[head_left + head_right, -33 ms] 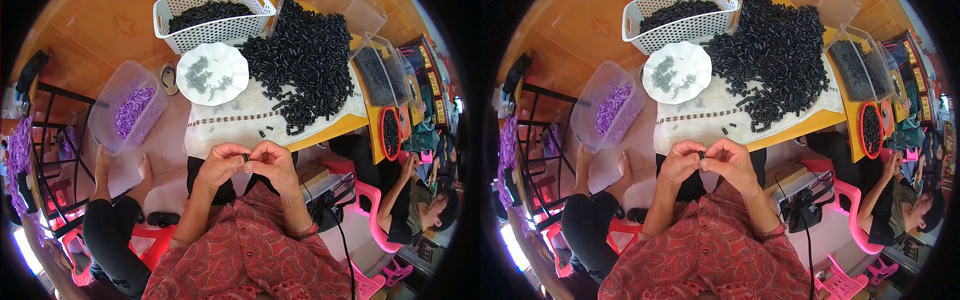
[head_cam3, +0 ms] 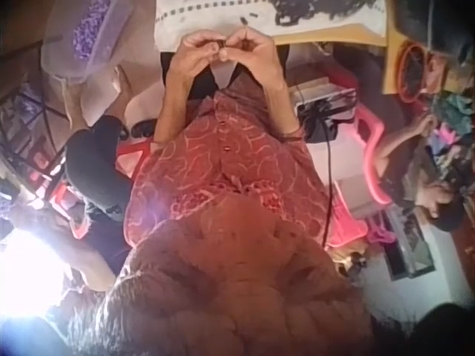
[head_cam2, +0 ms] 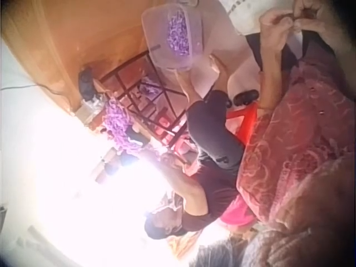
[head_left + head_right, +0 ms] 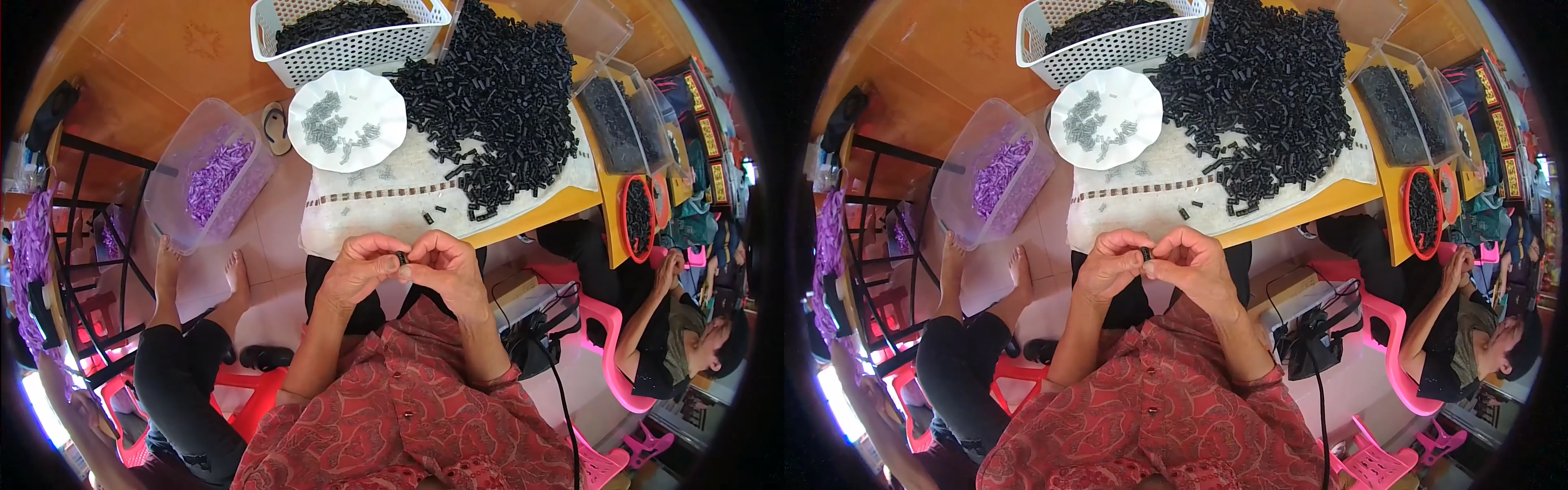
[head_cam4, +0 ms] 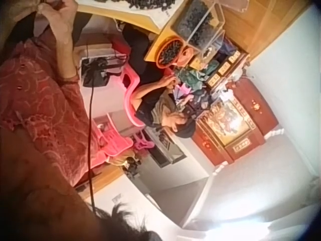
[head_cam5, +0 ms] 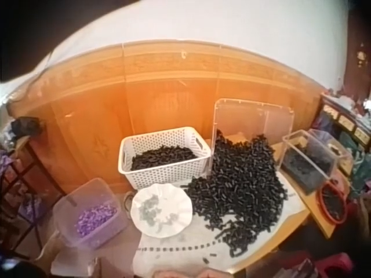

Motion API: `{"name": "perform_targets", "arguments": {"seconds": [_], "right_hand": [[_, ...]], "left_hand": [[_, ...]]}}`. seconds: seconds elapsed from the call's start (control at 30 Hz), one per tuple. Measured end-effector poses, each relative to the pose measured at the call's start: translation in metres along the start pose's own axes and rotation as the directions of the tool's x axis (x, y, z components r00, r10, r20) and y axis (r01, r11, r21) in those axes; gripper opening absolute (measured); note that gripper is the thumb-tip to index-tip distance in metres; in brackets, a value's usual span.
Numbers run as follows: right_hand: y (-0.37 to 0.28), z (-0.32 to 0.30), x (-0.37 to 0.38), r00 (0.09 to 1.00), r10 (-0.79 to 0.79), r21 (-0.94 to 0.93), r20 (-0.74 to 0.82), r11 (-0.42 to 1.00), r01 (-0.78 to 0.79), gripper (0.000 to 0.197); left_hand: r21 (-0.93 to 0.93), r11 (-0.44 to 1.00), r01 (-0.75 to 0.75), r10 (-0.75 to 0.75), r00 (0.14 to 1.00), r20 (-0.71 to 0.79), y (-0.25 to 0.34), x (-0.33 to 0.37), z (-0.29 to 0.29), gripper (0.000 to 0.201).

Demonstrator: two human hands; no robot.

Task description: Assembling small black plastic components with silver metal pins by hand.

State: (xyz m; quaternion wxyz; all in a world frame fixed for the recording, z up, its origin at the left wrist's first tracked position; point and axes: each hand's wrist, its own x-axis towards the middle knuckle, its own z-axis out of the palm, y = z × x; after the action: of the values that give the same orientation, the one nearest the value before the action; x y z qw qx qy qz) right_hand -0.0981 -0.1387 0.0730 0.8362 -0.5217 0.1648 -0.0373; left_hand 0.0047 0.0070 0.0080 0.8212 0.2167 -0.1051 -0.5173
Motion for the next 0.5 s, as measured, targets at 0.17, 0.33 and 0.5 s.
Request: {"name": "perform_targets", "arguments": {"seconds": [0.17,0.33,0.5], "right_hand": [[-0.003,0.002,0.001,0.989,-0.077,-0.003,-0.123,0.997,0.078,0.015],[0.004,-0.024,0.018,0.771,-0.621,-0.899,-0.143,0.406,0.161,0.02],[0.011,-0.031,0.025,0.78,-0.608,-0.974,-0.149,0.226,-0.011,0.017]], "left_hand": [[0.016,1.0,-0.02,0.022,0.99,-0.142,0.0,0.004,0.008,0.02],[-0.201,0.978,-0.063,0.019,0.977,-0.213,0.001,0.007,0.011,0.023],[-0.17,0.983,-0.068,0.019,0.961,-0.276,-0.002,0.007,0.013,0.025]]}}
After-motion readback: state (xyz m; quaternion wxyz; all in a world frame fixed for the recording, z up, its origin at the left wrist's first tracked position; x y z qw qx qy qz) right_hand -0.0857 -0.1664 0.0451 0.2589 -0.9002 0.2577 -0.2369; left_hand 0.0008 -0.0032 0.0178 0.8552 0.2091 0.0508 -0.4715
